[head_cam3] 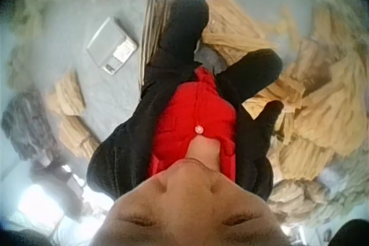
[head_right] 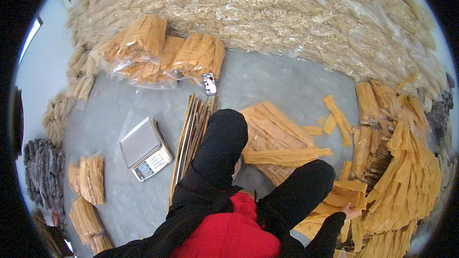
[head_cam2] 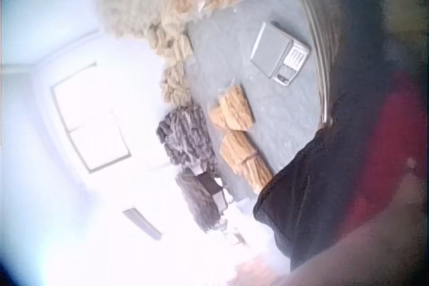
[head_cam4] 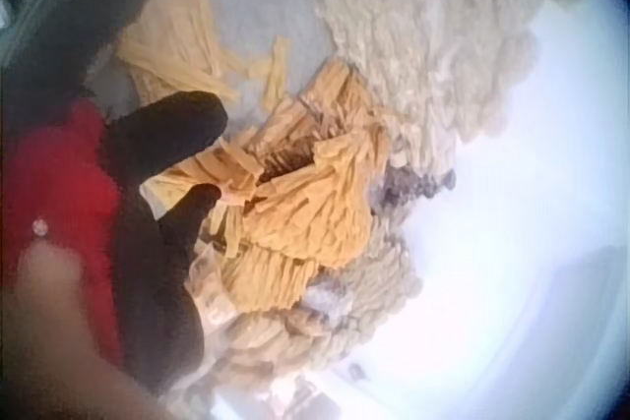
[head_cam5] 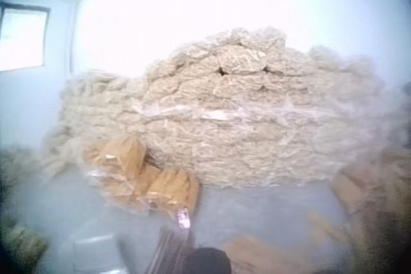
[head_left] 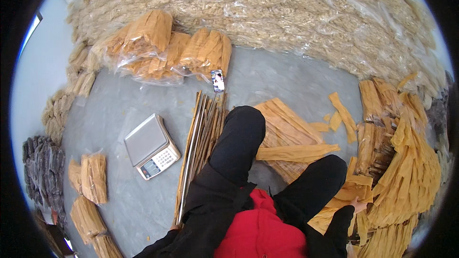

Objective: The person sits on the floor and sorts flat, yellowish dried strips into a clear plastic bag. They repeatedly pick up handfuls of the strips, align them, and place them into the bag, occasionally adjusting the pile or the bag's position.

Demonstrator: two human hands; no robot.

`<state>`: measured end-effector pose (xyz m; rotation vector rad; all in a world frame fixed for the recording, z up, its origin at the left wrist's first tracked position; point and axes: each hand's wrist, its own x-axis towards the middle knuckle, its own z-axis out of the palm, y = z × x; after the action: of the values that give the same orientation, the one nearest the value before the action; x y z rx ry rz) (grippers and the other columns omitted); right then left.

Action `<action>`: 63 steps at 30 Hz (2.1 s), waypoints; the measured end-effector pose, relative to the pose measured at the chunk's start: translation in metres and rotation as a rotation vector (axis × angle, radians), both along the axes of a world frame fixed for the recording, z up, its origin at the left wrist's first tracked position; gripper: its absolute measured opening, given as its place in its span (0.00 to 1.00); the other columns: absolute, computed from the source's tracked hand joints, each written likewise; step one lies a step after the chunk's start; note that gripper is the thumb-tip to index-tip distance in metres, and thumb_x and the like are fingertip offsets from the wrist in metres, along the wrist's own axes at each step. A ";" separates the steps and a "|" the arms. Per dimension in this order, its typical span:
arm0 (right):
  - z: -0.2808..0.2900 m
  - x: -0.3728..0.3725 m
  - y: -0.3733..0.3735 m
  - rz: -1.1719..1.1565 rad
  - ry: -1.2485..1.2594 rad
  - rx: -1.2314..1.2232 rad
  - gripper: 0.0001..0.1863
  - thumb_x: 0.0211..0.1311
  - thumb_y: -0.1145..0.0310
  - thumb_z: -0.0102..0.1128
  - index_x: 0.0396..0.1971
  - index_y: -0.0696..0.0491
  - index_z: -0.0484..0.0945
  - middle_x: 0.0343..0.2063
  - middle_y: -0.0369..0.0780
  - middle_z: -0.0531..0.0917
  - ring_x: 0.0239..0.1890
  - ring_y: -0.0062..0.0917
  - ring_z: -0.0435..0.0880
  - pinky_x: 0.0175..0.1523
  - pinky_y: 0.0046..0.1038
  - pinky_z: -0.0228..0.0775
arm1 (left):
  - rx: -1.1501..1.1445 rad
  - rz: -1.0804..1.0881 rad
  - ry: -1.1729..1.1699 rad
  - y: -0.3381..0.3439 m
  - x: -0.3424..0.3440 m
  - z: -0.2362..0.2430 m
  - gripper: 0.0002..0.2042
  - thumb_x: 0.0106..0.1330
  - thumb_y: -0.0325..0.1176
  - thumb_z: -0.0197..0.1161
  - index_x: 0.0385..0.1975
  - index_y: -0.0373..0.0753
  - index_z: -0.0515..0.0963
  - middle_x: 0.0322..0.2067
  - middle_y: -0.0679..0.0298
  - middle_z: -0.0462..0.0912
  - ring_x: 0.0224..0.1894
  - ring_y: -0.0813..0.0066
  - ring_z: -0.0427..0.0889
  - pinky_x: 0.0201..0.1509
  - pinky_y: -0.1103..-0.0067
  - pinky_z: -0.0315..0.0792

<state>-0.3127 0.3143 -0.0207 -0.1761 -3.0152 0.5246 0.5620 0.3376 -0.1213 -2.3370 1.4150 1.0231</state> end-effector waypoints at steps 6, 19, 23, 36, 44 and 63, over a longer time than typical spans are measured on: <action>-0.035 -0.013 0.004 -0.021 0.342 -0.021 0.39 0.49 0.64 0.66 0.60 0.55 0.56 0.53 0.47 0.68 0.53 0.41 0.69 0.55 0.37 0.64 | 0.063 0.033 0.003 -0.013 -0.006 -0.015 0.21 0.52 0.42 0.60 0.41 0.37 0.65 0.30 0.45 0.74 0.35 0.45 0.75 0.37 0.60 0.69; -0.005 0.028 0.023 0.024 0.310 -0.394 0.39 0.51 0.66 0.64 0.61 0.57 0.54 0.55 0.48 0.67 0.54 0.40 0.69 0.56 0.35 0.63 | -0.475 -0.112 0.021 -0.184 -0.055 0.032 0.33 0.51 0.29 0.60 0.58 0.34 0.54 0.45 0.39 0.69 0.49 0.45 0.69 0.52 0.66 0.66; 0.039 0.056 0.017 -0.023 0.318 -0.437 0.34 0.50 0.67 0.65 0.57 0.59 0.60 0.53 0.49 0.69 0.52 0.38 0.70 0.55 0.33 0.63 | -0.762 -0.077 0.290 -0.266 -0.086 0.079 0.36 0.50 0.16 0.54 0.61 0.36 0.48 0.47 0.47 0.71 0.46 0.57 0.74 0.49 0.70 0.68; 0.242 0.017 0.062 0.352 0.772 -1.069 0.24 0.54 0.73 0.60 0.50 0.65 0.67 0.49 0.47 0.73 0.46 0.29 0.74 0.49 0.29 0.69 | -1.201 -0.429 1.058 -0.347 -0.319 0.297 0.29 0.57 0.17 0.50 0.59 0.32 0.50 0.47 0.53 0.73 0.48 0.65 0.74 0.47 0.76 0.70; 0.379 0.125 -0.072 0.688 0.991 -1.241 0.25 0.54 0.80 0.57 0.53 0.63 0.63 0.51 0.45 0.71 0.48 0.28 0.73 0.53 0.30 0.67 | -0.947 -0.840 1.312 -0.342 -0.407 0.372 0.43 0.50 0.25 0.64 0.62 0.34 0.42 0.54 0.52 0.66 0.55 0.60 0.67 0.56 0.72 0.63; 0.317 0.239 -0.214 1.004 -0.629 -1.570 0.25 0.47 0.80 0.56 0.50 0.58 0.66 0.45 0.38 0.75 0.47 0.25 0.74 0.51 0.26 0.66 | 0.186 -0.475 1.780 -0.369 -0.476 0.387 0.37 0.46 0.29 0.70 0.57 0.35 0.59 0.51 0.60 0.71 0.53 0.72 0.70 0.57 0.75 0.62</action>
<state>-0.0734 0.1006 0.2960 1.2994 -1.9186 3.0866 0.0862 -0.0317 0.2658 -0.3640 1.8028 2.9519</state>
